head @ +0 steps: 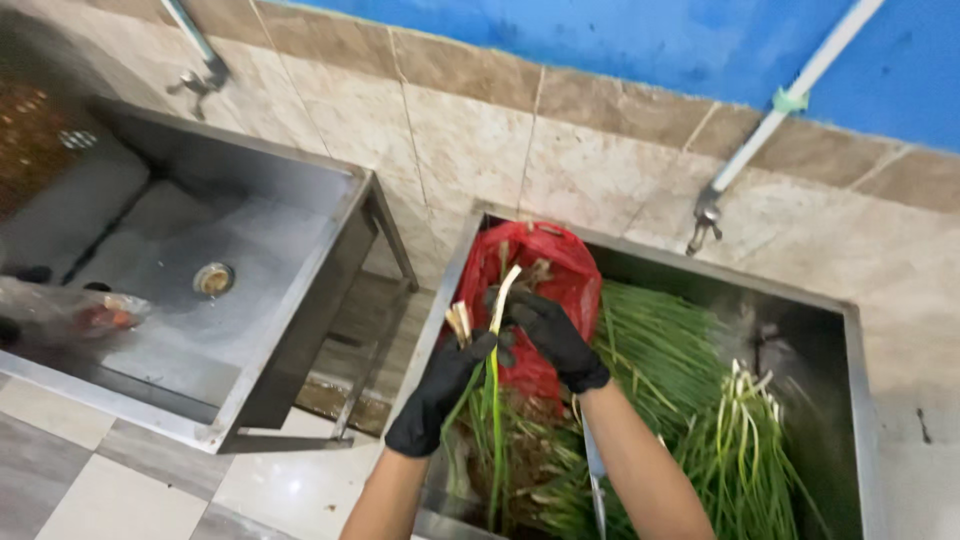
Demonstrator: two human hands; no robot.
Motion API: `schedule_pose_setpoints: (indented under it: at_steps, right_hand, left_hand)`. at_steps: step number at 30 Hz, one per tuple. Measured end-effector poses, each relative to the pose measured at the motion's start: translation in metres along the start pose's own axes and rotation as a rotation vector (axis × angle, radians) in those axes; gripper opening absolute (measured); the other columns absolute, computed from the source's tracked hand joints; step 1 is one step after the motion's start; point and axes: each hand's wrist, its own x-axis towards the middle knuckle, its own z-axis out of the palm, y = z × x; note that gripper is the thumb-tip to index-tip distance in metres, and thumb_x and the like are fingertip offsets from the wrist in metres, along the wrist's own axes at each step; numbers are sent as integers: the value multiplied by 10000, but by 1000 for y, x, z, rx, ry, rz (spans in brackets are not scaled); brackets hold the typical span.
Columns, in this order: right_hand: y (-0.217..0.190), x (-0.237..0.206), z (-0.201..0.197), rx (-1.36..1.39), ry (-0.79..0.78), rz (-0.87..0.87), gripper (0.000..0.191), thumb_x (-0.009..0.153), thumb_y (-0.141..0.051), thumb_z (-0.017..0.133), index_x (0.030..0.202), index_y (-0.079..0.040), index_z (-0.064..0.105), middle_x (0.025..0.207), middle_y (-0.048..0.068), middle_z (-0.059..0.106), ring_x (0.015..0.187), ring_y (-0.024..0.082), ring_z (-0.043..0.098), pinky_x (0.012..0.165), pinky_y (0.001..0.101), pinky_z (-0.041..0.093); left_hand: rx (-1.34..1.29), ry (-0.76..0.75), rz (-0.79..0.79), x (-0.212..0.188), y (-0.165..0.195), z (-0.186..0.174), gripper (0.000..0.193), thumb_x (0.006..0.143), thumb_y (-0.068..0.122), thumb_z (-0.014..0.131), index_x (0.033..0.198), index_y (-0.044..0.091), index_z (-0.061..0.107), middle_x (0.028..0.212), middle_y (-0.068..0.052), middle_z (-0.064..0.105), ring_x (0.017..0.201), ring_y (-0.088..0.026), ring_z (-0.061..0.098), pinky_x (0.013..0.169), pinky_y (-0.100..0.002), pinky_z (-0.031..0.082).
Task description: The person stands at a stainless steel sink filled with green onions and trims them one at a time. They hold each bunch, cut off the root ends with a knife, and drop the discarded roots and trimmings into a red plastic bag inside the sink while placing trimmed onions aside.
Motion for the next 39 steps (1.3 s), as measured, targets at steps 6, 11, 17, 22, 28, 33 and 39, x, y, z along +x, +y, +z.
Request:
schedule_pose_setpoints:
  at_steps: [6, 11, 17, 22, 28, 33, 39]
  right_hand:
    - [-47, -5, 8, -161, 187, 53, 199, 950, -129, 710, 1051, 32, 767, 938, 54, 777, 844, 113, 714, 753, 287, 560]
    - [-47, -12, 0, -395, 341, 39, 173, 928, -146, 724, 967, 10, 786, 839, 56, 766, 765, 126, 698, 704, 295, 539]
    - [-20, -21, -14, -182, 358, -167, 209, 1087, -190, 605, 1040, 5, 665, 869, 40, 680, 830, 120, 650, 790, 307, 519]
    - [-39, -35, 3, -324, 438, -226, 127, 1060, -145, 556, 1108, -40, 611, 823, 18, 638, 748, 100, 621, 706, 292, 517]
    - [-61, -31, 33, -490, 579, -100, 136, 903, -112, 760, 998, -23, 717, 742, 34, 678, 661, 67, 595, 590, 286, 495]
    - [-49, -22, 11, -570, 392, -265, 103, 1023, -125, 670, 1027, -26, 699, 796, 52, 674, 740, 73, 607, 671, 311, 517]
    - [-15, 7, -20, -897, 469, -613, 158, 1039, -131, 600, 1142, -13, 620, 961, 171, 678, 891, 285, 659, 782, 362, 531]
  left_hand:
    - [58, 80, 82, 9, 14, 18, 214, 993, 233, 728, 1085, 42, 757, 831, 16, 619, 703, -78, 519, 604, -292, 420]
    - [64, -36, 174, 15, 27, 30, 218, 935, 133, 736, 1115, 10, 748, 982, -39, 783, 871, -106, 712, 777, -285, 558]
    - [-38, -11, 108, 10, 26, 33, 254, 899, 112, 772, 1124, -3, 750, 998, -58, 785, 873, -132, 725, 776, -306, 564]
    - [47, -6, 115, 7, 20, 35, 203, 905, 136, 764, 1052, -5, 777, 980, -51, 807, 877, -109, 744, 787, -305, 579]
    - [90, 26, 114, 1, 17, 42, 207, 919, 144, 753, 1040, -23, 772, 907, -76, 808, 794, -119, 720, 732, -315, 565]
    - [112, 76, 75, -10, 22, 33, 211, 902, 137, 762, 1048, -14, 770, 917, -62, 806, 808, -117, 732, 748, -310, 566]
    - [59, 65, 81, -10, 17, 13, 261, 902, 157, 764, 1089, -26, 762, 898, -85, 792, 808, -141, 726, 753, -321, 567]
